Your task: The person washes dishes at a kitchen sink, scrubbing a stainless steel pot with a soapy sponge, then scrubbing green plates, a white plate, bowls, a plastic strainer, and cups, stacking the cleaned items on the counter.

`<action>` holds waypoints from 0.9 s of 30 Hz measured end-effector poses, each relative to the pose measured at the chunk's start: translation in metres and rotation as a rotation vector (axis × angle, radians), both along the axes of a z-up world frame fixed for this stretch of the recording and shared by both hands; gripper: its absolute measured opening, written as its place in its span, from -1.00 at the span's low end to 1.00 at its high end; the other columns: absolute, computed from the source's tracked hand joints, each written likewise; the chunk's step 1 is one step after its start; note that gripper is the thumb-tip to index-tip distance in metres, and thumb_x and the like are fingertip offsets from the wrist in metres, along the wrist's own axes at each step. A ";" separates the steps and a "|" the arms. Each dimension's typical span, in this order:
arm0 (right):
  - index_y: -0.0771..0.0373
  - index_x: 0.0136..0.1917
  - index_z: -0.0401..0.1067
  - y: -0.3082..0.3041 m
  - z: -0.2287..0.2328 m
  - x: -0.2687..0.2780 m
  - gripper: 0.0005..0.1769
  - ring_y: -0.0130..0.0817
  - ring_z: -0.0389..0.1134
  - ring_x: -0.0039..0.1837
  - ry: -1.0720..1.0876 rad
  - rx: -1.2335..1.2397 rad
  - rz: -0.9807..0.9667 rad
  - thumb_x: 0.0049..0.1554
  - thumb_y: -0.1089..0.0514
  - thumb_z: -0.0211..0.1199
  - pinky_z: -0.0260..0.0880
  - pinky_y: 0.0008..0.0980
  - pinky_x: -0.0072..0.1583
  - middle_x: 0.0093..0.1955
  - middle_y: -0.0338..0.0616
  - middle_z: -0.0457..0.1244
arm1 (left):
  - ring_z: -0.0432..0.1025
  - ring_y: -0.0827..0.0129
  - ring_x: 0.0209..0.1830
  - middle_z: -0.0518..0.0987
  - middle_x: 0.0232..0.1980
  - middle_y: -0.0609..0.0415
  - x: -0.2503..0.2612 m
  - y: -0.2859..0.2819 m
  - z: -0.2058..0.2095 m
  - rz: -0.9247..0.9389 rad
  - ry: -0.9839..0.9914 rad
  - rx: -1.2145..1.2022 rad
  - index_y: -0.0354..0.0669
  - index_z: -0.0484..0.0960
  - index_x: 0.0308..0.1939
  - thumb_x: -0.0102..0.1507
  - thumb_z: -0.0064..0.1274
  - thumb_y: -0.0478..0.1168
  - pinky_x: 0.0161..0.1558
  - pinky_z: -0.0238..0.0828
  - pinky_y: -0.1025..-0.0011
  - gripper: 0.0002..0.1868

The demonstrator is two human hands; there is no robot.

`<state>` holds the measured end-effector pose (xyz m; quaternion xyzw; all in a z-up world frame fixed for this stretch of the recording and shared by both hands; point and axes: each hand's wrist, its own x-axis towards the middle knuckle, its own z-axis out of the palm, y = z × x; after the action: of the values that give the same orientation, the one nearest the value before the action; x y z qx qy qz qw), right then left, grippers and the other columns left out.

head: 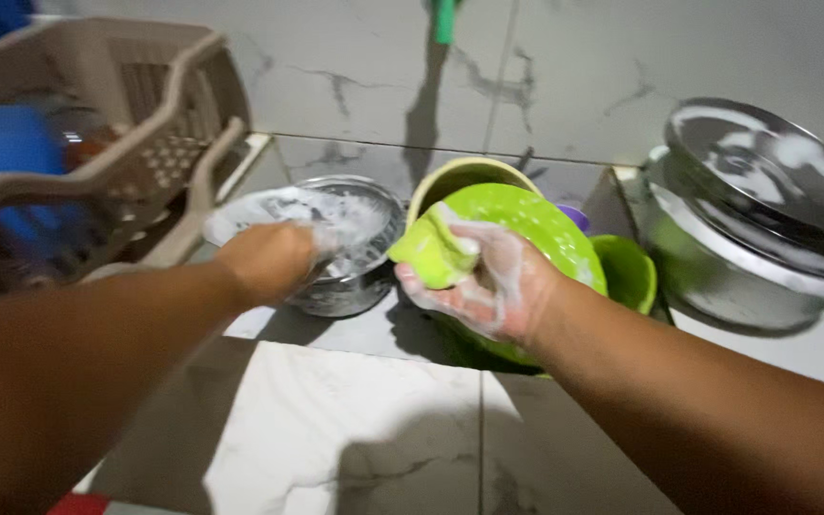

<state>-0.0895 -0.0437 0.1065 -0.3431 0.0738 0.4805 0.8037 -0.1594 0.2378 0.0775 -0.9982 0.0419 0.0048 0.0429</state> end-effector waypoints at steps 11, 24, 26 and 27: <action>0.29 0.21 0.39 -0.101 -0.005 0.043 -0.59 -0.13 0.40 -0.20 -0.202 -0.063 -0.260 0.38 0.00 -0.16 0.50 -0.29 -0.20 -0.01 0.07 0.37 | 0.46 -0.12 0.17 0.53 0.10 -0.27 0.089 -0.128 0.025 -0.159 -0.373 -0.247 -0.25 0.59 -0.05 0.05 0.04 -0.25 0.21 0.43 0.13 -0.62; 0.15 0.18 0.36 -0.160 0.008 0.018 -0.52 -0.07 0.40 -0.12 -0.145 -0.149 -0.444 0.32 -0.18 -0.20 0.46 -0.28 -0.16 0.06 0.09 0.36 | 0.28 -0.10 0.37 0.29 0.38 -0.20 0.126 -0.197 0.031 0.584 -0.010 -0.366 -0.10 0.32 0.31 0.04 0.36 -0.22 0.25 0.37 0.05 -0.20; 0.17 0.20 0.35 -0.165 0.010 0.014 -0.52 -0.06 0.39 -0.09 -0.130 -0.142 -0.474 0.33 -0.17 -0.20 0.47 -0.27 -0.13 0.08 0.11 0.36 | 0.26 -0.09 0.40 0.25 0.42 -0.18 0.126 -0.203 0.039 0.578 0.013 -0.352 -0.08 0.29 0.36 0.01 0.42 -0.23 0.26 0.37 0.04 -0.11; 0.18 0.21 0.36 -0.166 0.011 0.013 -0.49 -0.06 0.40 -0.09 -0.125 -0.148 -0.480 0.32 -0.19 -0.20 0.46 -0.28 -0.14 0.08 0.10 0.36 | 0.24 -0.08 0.42 0.23 0.44 -0.17 0.126 -0.206 0.042 0.571 0.028 -0.346 -0.07 0.27 0.39 0.00 0.46 -0.23 0.26 0.37 0.04 -0.06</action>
<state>-0.0764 -0.2101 0.1180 -0.4025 0.1383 0.2473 0.8705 -0.0337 0.0322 0.1192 -0.9620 -0.2388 0.0230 -0.1307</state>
